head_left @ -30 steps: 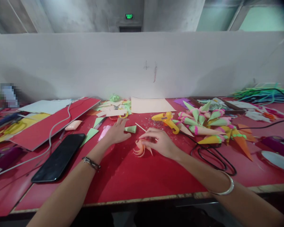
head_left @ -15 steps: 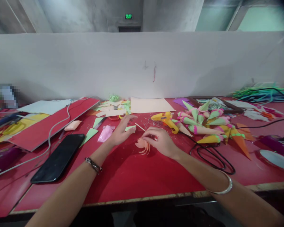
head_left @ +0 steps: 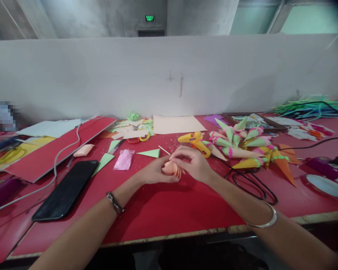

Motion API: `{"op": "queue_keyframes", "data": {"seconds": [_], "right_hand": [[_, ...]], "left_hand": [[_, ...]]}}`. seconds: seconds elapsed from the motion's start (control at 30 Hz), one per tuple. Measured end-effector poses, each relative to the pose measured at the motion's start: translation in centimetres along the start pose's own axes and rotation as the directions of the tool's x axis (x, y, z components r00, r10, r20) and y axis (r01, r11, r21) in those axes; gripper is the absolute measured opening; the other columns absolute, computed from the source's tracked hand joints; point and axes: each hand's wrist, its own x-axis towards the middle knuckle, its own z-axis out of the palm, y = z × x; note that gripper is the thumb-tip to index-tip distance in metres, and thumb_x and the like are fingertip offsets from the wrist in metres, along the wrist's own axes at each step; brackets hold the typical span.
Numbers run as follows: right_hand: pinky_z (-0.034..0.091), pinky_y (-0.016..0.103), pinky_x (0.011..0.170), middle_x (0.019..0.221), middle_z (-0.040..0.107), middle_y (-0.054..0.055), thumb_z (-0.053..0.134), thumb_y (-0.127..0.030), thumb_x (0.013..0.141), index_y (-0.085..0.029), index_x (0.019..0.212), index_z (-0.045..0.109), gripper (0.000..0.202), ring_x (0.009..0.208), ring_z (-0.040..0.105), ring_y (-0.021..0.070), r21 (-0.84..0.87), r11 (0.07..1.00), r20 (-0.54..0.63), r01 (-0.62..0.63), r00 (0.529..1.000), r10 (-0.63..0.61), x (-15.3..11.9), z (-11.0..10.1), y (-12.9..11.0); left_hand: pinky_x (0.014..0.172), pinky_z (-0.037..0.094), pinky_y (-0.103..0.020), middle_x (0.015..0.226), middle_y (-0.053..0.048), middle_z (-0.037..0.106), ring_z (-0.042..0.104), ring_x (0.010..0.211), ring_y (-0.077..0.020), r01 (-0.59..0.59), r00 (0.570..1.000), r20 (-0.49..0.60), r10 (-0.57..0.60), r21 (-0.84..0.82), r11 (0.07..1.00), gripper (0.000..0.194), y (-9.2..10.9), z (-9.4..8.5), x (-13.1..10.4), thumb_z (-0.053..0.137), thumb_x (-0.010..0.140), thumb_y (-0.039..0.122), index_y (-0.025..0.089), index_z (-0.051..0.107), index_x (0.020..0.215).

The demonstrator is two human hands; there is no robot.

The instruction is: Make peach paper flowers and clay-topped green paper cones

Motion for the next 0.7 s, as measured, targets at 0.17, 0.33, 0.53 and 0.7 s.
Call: {"op": "queue_keyframes", "data": {"seconds": [0.17, 0.33, 0.53, 0.7], "right_hand": [[0.044, 0.027, 0.064, 0.075, 0.058, 0.003, 0.053, -0.021, 0.078, -0.019, 0.075, 0.062, 0.010, 0.071, 0.055, 0.0136, -0.059, 0.998, -0.001, 0.032, 0.999, -0.032, -0.14, 0.04, 0.01], [0.046, 0.025, 0.063, 0.080, 0.055, 0.002, 0.050, -0.019, 0.079, -0.020, 0.092, 0.058, 0.015, 0.074, 0.054, 0.0132, -0.024, 0.999, -0.050, 0.030, 0.998, -0.032, -0.17, -0.01, 0.06], [0.047, 0.026, 0.063, 0.083, 0.052, 0.003, 0.048, -0.016, 0.077, -0.021, 0.097, 0.052, 0.021, 0.071, 0.053, 0.0130, -0.137, 0.991, -0.022, 0.002, 1.000, -0.005, -0.07, -0.37, 0.38], [0.050, 0.030, 0.071, 0.090, 0.054, 0.005, 0.052, -0.014, 0.074, -0.020, 0.102, 0.048, 0.029, 0.080, 0.055, 0.0150, -0.082, 0.997, 0.066, 0.001, 0.998, 0.004, -0.17, -0.06, 0.48]], "left_hand": [[0.063, 0.045, -0.024, 0.077, -0.001, 0.061, 0.056, 0.070, -0.0134, 0.096, 0.995, 0.028, -0.095, -0.032, 0.995, 0.023, -0.10, 0.20, 0.08, 0.056, 0.070, 0.028, 0.013, 0.056, 0.088], [0.057, 0.041, -0.021, 0.067, 0.002, 0.053, 0.049, 0.061, -0.0090, 0.043, 0.998, -0.035, -0.045, -0.055, 0.998, 0.010, 0.17, 0.22, 0.39, 0.054, 0.069, 0.023, 0.014, 0.053, 0.073], [0.070, 0.043, -0.026, 0.084, -0.003, 0.055, 0.052, 0.078, -0.0139, -0.050, 0.942, -0.325, 0.079, 0.097, 0.994, 0.015, 0.27, -0.10, 0.72, 0.052, 0.068, 0.018, 0.016, 0.051, 0.082], [0.067, 0.042, -0.026, 0.082, -0.001, 0.055, 0.053, 0.073, -0.0139, 0.017, 0.922, -0.385, 0.038, 0.137, 0.990, 0.023, 0.25, 0.02, 0.57, 0.054, 0.066, 0.019, 0.018, 0.046, 0.087]]}}
